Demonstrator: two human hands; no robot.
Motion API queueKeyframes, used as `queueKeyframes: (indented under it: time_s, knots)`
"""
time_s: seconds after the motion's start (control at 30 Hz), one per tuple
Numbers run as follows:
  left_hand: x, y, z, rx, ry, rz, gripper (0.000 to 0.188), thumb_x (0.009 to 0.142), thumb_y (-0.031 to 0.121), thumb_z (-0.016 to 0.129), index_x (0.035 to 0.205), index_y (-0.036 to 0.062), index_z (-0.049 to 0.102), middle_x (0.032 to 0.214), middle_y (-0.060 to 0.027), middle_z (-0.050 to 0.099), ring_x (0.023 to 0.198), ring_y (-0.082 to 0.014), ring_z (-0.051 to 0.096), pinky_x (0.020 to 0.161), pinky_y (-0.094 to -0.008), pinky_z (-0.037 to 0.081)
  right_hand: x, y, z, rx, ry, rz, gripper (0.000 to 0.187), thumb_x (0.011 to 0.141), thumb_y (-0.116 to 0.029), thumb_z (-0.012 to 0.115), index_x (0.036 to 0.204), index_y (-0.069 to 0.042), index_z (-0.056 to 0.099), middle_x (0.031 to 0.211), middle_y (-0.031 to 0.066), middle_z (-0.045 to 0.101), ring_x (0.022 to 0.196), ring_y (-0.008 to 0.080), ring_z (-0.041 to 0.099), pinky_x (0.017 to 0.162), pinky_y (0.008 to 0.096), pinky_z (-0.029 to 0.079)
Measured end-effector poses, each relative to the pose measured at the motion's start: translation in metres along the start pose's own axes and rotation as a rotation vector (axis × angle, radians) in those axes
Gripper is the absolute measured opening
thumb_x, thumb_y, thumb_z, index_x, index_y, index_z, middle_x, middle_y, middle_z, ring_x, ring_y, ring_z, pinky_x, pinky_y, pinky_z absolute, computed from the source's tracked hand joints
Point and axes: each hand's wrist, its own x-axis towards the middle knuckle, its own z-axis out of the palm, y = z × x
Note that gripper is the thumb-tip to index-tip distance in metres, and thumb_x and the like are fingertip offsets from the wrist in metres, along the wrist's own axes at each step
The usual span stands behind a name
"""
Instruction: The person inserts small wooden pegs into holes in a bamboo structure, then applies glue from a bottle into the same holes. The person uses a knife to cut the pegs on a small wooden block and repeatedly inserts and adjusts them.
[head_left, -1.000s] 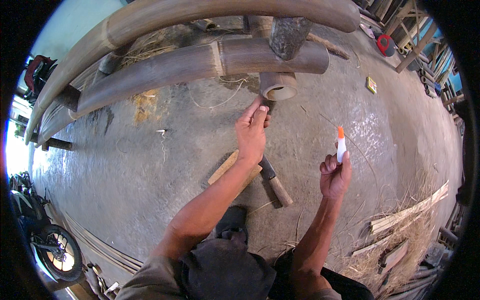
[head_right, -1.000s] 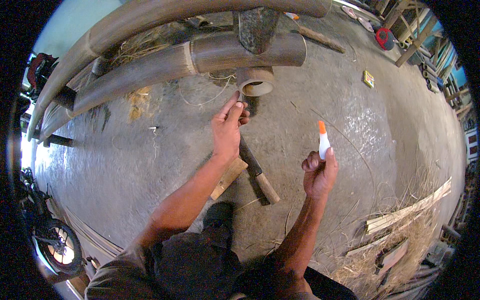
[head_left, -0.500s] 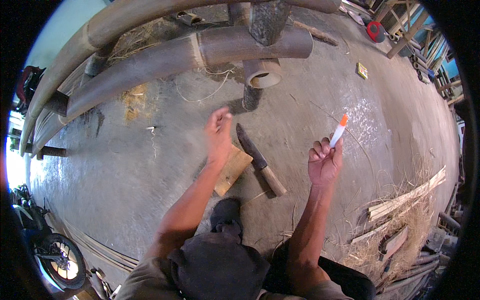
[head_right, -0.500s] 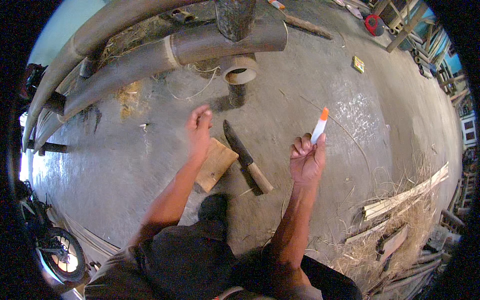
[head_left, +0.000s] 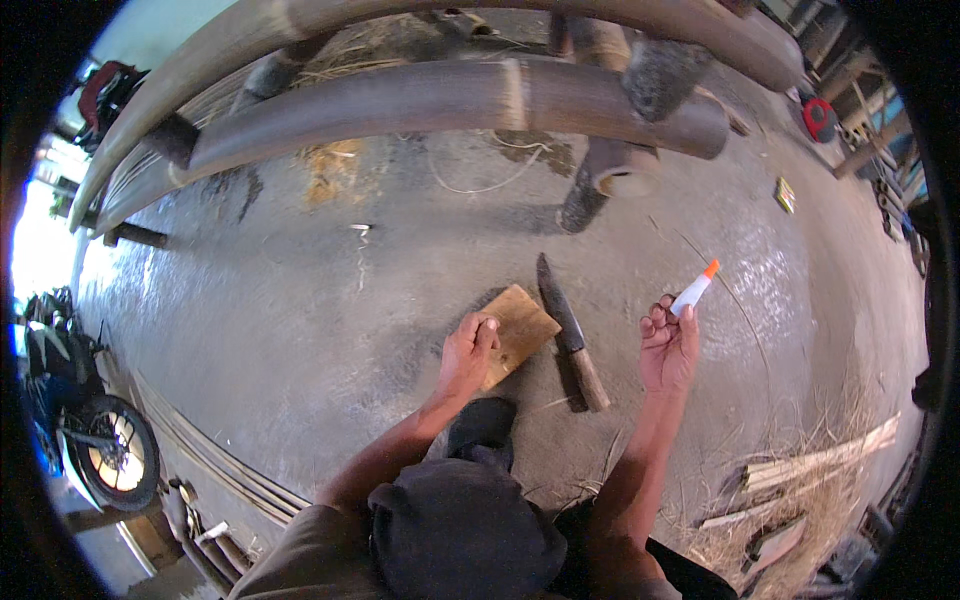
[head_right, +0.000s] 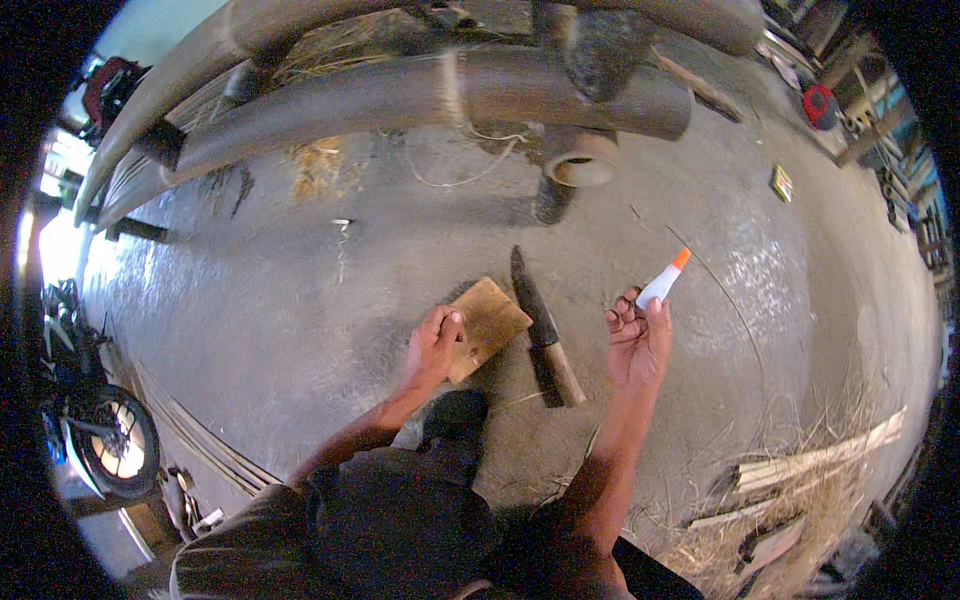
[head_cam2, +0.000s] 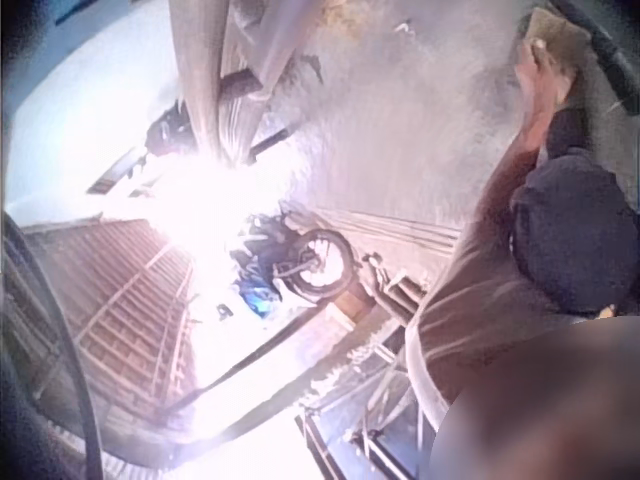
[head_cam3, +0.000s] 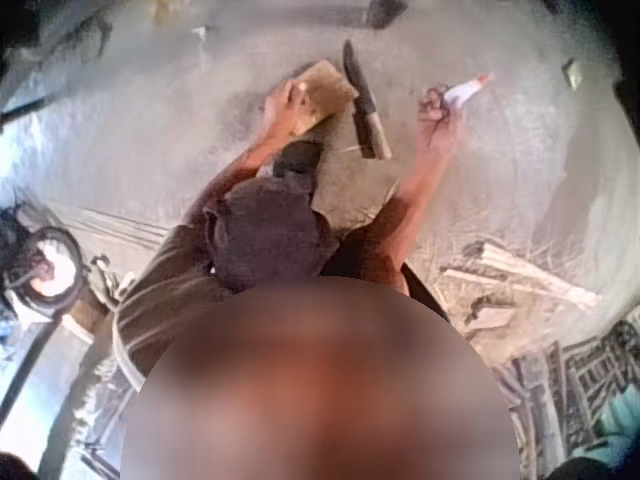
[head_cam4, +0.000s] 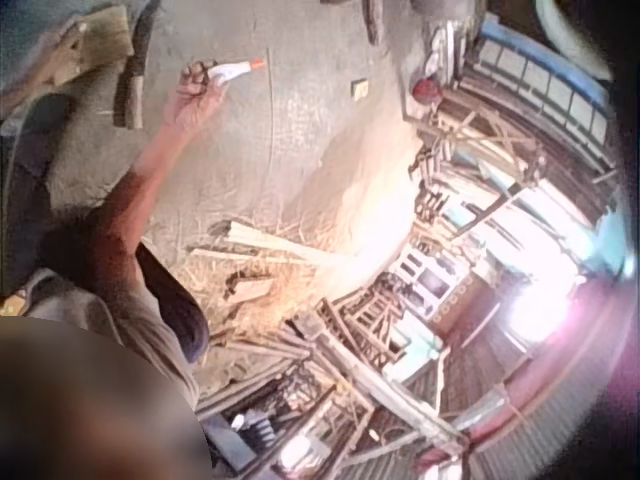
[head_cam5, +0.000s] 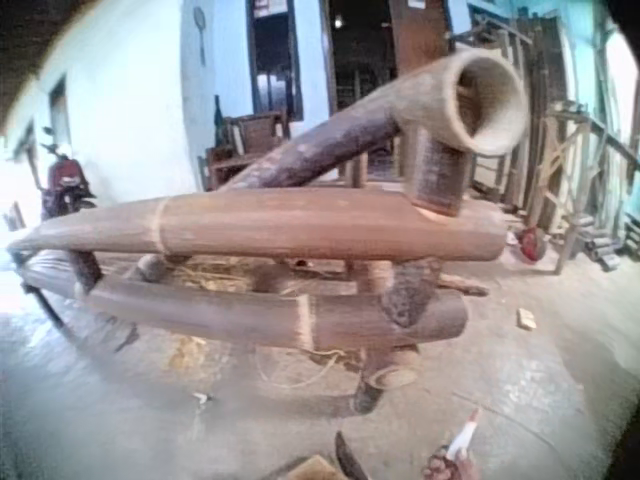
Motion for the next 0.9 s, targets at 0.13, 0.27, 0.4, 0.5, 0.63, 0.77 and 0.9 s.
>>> queueKeyframes:
  time_s: [0.13, 0.27, 0.4, 0.5, 0.63, 0.77, 0.9]
  knots:
    - [0.030, -0.016, -0.026, 0.016, 0.190, -0.088, 0.022, 0.103, 0.025, 0.056, 0.102, 0.0031, 0.061, 0.073, -0.0108, 0.064, 0.064, -0.0212, 0.060, 0.064, -0.0386, 0.049, -0.001, 0.021, 0.016, -0.086, -0.079, 0.097, 0.023, 0.098, -0.015, 0.063, 0.117, -0.001, 0.058, 0.102, 0.0143, 0.071, 0.086, 0.0239, 0.071, 0.076, 0.0420, 0.061]
    - [0.049, -0.028, -0.063, -0.009, 0.185, -0.081, 0.024, 0.105, 0.025, 0.054, 0.097, 0.0038, 0.061, 0.074, -0.0017, 0.060, 0.068, -0.0106, 0.055, 0.064, -0.0297, 0.046, -0.006, 0.050, 0.032, -0.121, -0.115, 0.217, 0.023, 0.096, -0.011, 0.065, 0.115, 0.000, 0.061, 0.099, 0.0152, 0.071, 0.085, 0.0254, 0.070, 0.078, 0.0430, 0.061]
    - [0.039, -0.011, -0.062, -0.109, 0.097, -0.071, 0.024, 0.105, 0.025, 0.055, 0.105, 0.0023, 0.065, 0.074, -0.0037, 0.063, 0.070, -0.0124, 0.057, 0.065, -0.0317, 0.047, -0.014, 0.078, 0.048, -0.166, -0.119, 0.317, 0.024, 0.095, -0.011, 0.066, 0.116, 0.000, 0.062, 0.100, 0.0146, 0.071, 0.085, 0.0255, 0.070, 0.080, 0.0431, 0.060]
    - [0.023, 0.021, -0.049, -0.184, 0.071, 0.003, 0.027, 0.106, 0.022, 0.053, 0.115, 0.0003, 0.065, 0.083, -0.0063, 0.066, 0.080, -0.0133, 0.061, 0.074, -0.0310, 0.050, -0.019, 0.094, 0.062, -0.195, -0.128, 0.379, 0.023, 0.096, -0.012, 0.067, 0.115, -0.001, 0.064, 0.101, 0.0130, 0.072, 0.088, 0.0247, 0.070, 0.080, 0.0434, 0.060]
    - [0.014, 0.064, -0.033, -0.328, 0.027, 0.102, 0.034, 0.106, 0.022, 0.052, 0.128, -0.0021, 0.062, 0.104, -0.0119, 0.066, 0.100, -0.0164, 0.063, 0.085, -0.0317, 0.051, -0.026, 0.107, 0.080, -0.257, -0.184, 0.433, 0.023, 0.097, -0.015, 0.067, 0.114, -0.001, 0.066, 0.105, 0.0118, 0.072, 0.090, 0.0218, 0.070, 0.083, 0.0422, 0.059]
    - [0.021, 0.082, -0.030, -0.320, -0.064, 0.167, 0.039, 0.101, 0.025, 0.060, 0.129, -0.0027, 0.061, 0.119, -0.0172, 0.062, 0.104, -0.0223, 0.063, 0.086, -0.0347, 0.051, -0.030, 0.118, 0.088, -0.338, -0.207, 0.447, 0.027, 0.097, -0.018, 0.069, 0.117, 0.000, 0.067, 0.108, 0.0095, 0.071, 0.094, 0.0196, 0.069, 0.086, 0.0389, 0.058]
    - [0.028, 0.077, -0.024, -0.329, -0.081, 0.147, 0.036, 0.099, 0.025, 0.065, 0.123, -0.0028, 0.062, 0.115, -0.0144, 0.063, 0.100, -0.0209, 0.064, 0.083, -0.0320, 0.051, -0.033, 0.129, 0.083, -0.550, -0.228, 0.450, 0.031, 0.100, -0.021, 0.066, 0.120, 0.003, 0.067, 0.108, 0.0088, 0.071, 0.096, 0.0187, 0.069, 0.087, 0.0360, 0.058]
